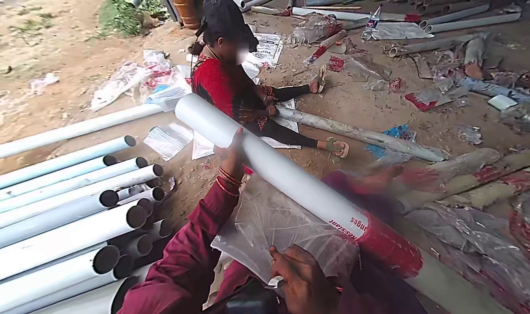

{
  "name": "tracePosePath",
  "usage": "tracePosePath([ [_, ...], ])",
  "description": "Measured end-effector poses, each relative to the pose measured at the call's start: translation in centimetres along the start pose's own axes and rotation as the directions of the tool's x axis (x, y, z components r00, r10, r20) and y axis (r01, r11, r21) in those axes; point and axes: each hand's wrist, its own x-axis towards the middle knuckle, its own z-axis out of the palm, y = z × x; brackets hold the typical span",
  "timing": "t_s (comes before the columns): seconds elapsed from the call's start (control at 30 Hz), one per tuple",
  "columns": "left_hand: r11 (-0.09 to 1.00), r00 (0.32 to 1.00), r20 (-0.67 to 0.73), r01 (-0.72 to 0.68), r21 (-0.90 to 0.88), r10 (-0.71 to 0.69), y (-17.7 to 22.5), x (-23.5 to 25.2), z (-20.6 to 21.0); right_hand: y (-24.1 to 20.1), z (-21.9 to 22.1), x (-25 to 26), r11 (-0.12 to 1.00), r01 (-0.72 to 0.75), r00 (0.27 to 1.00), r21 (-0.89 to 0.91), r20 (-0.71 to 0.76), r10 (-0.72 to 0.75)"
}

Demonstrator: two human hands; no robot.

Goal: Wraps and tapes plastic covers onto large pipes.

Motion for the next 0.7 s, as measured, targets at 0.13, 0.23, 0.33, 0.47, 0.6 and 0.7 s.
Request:
tracePosePath([
  [0.13,0.889,0.948,-0.097,-0.246,0.386,0.305,-1.2,0.4,-0.1,0.0,0.3,-0.5,0.997,0.024,0.998,-0.074,0.058,-0.02],
  [0.23,0.344,0.638,0.187,-0.612,0.712,0.747,-2.5,2.0,-1.9,-0.1,0.5,-0.6,0.989,-0.065,0.998,-0.132,0.008,0.067],
  [0.33,-0.119,0.337,0.636,-0.818,0.563,0.695,-1.5,0.3,-3.4,-0.3,0.3,-0.7,0.973,-0.129,0.99,-0.192,-0.083,0.115],
  [0.47,-0.22,0.248,0.877,-0.907,0.36,0.411,-0.6,-0.3,-3.9,-0.2,-0.5,-0.3,0.909,-0.087,0.983,-0.408,-0.185,0.01],
  [0.6,-0.248,0.288,0.884,-0.886,0.392,0.367,-0.8,0.3,-2.9,1.0,-3.0,0.5,0.847,-0.248,0.938,-0.47,-0.334,0.089],
  [0.7,-0.237,0.284,0.882,-0.891,0.388,0.377,-0.8,0.9,-1.8,4.2,-5.9,0.9,0.836,-0.45,0.855,-0.313,-0.421,0.302],
])
